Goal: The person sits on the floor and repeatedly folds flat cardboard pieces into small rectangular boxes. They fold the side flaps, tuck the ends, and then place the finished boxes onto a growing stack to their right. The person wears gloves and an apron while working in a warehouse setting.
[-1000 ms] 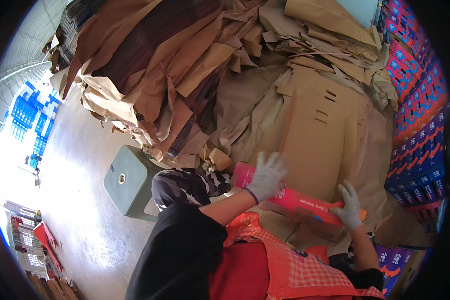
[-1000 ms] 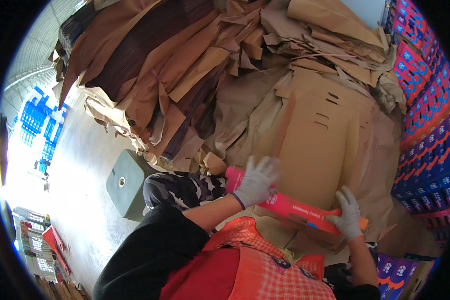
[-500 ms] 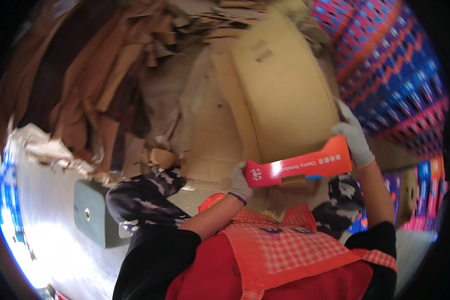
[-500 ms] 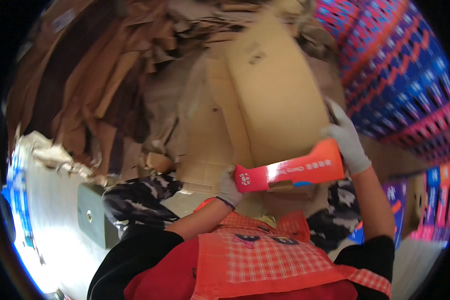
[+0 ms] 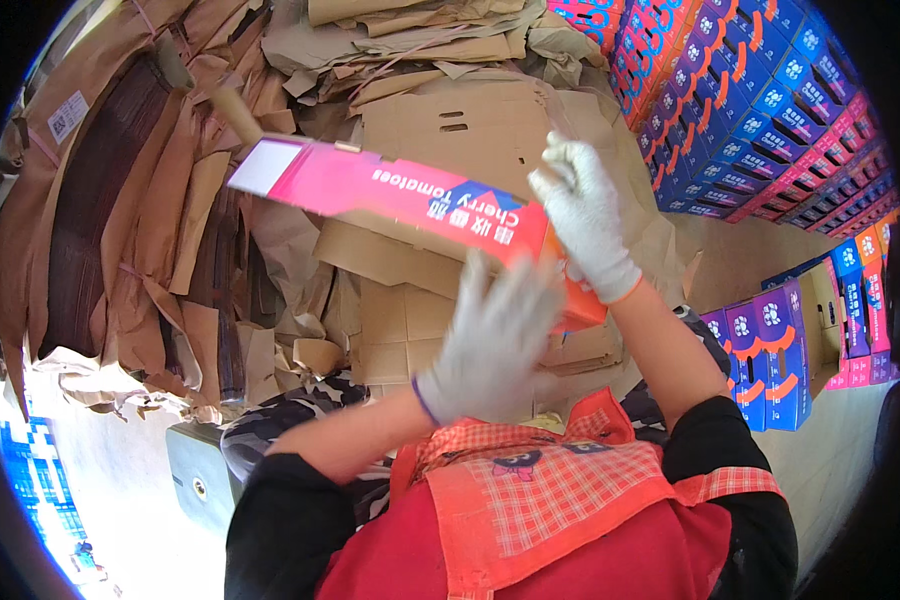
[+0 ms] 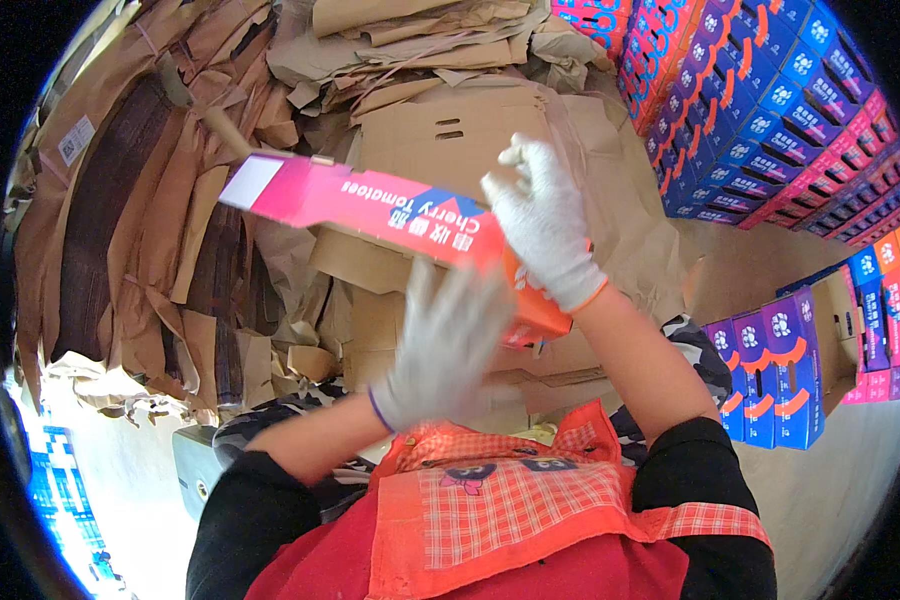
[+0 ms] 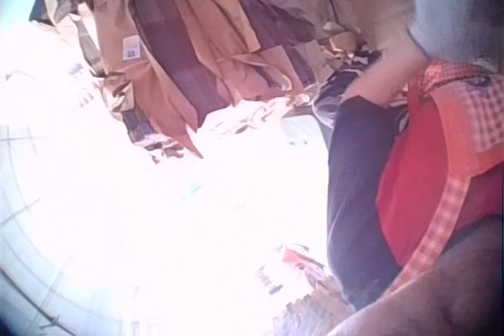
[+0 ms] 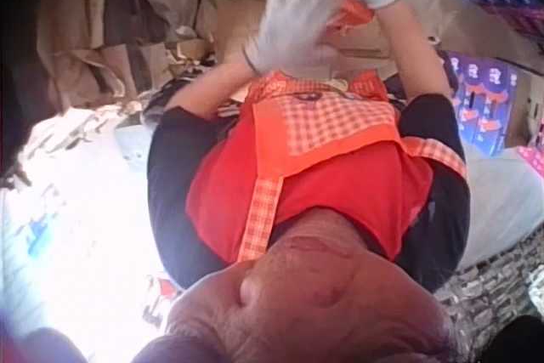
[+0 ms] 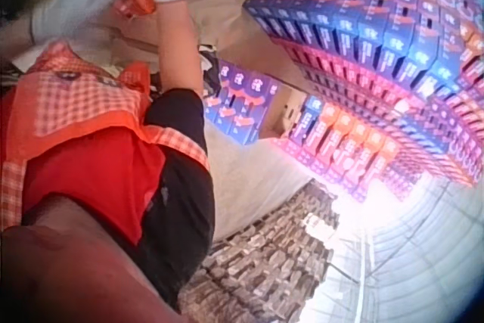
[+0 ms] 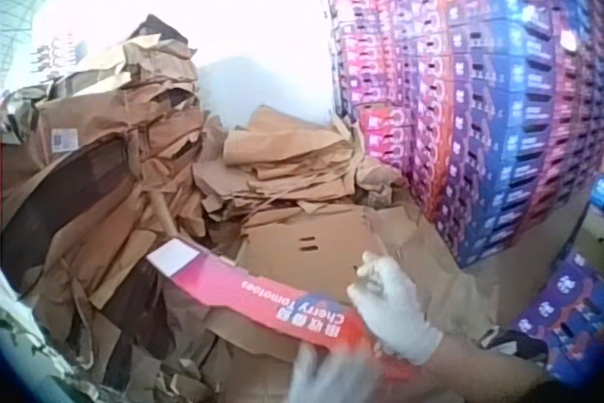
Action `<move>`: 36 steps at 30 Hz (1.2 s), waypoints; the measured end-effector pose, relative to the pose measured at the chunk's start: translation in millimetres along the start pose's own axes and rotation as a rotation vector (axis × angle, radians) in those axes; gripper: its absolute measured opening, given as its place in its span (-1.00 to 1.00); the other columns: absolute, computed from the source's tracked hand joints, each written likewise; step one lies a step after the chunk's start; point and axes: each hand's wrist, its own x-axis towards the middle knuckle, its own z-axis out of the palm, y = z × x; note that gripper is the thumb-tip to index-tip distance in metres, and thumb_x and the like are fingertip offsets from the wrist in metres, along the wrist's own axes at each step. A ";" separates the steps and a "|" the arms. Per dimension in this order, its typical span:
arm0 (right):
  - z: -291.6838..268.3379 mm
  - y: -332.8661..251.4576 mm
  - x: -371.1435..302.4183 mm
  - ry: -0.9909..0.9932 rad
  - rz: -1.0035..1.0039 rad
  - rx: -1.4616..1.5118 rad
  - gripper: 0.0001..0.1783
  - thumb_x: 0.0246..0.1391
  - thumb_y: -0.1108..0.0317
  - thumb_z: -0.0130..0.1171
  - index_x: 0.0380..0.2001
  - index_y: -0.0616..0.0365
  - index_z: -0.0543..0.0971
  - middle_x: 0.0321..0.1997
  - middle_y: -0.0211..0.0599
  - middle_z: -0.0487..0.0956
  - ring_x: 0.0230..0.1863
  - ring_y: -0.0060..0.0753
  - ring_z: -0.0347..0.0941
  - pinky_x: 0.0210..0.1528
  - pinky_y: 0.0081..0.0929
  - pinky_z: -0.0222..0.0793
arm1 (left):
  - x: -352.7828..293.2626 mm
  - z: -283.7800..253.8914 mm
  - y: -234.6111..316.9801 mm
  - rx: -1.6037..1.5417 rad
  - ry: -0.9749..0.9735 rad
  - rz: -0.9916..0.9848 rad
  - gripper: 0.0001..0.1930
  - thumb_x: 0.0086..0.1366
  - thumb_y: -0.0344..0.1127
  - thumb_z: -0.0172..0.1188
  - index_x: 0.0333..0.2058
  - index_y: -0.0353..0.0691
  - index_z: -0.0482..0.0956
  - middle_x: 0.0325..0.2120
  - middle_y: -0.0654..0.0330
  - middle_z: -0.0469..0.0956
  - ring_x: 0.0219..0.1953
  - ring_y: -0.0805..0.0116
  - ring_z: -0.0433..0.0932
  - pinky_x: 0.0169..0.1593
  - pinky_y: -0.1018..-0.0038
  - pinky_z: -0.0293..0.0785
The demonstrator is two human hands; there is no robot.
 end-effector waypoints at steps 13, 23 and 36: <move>-76.4 -22.1 15.9 -0.419 -0.154 -0.681 -0.72 0.12 0.18 0.15 -0.48 0.18 0.52 -0.50 -0.05 0.57 -0.41 -0.02 0.54 -0.35 -0.18 0.45 | 72.4 2.9 -83.1 0.068 -0.369 -0.038 -0.09 -0.36 0.51 0.33 -0.33 -0.33 0.50 -0.35 0.04 0.48 -0.21 0.10 0.48 -0.05 0.28 0.36; 3.0 -1.2 39.3 -0.634 -0.217 -0.940 -0.73 0.12 0.16 0.00 -0.41 0.12 0.54 -0.37 0.01 0.60 -0.31 0.12 0.53 -0.25 0.01 0.41 | 41.0 5.0 -78.0 -0.014 -0.278 -0.192 -0.05 -0.41 0.40 0.40 -0.23 -0.39 0.47 -0.27 -0.01 0.48 -0.14 0.07 0.45 0.04 0.27 0.31; 7.0 -56.1 -4.7 -0.559 -0.288 -0.664 -0.25 -0.19 0.11 0.27 0.15 0.08 0.42 0.12 -0.08 0.48 0.09 -0.06 0.46 0.13 -0.23 0.37 | -17.8 -16.3 -97.4 -0.570 0.230 -0.431 -0.44 0.29 -0.27 0.21 0.21 -0.39 0.32 0.13 0.00 0.44 0.14 0.05 0.45 0.21 0.17 0.33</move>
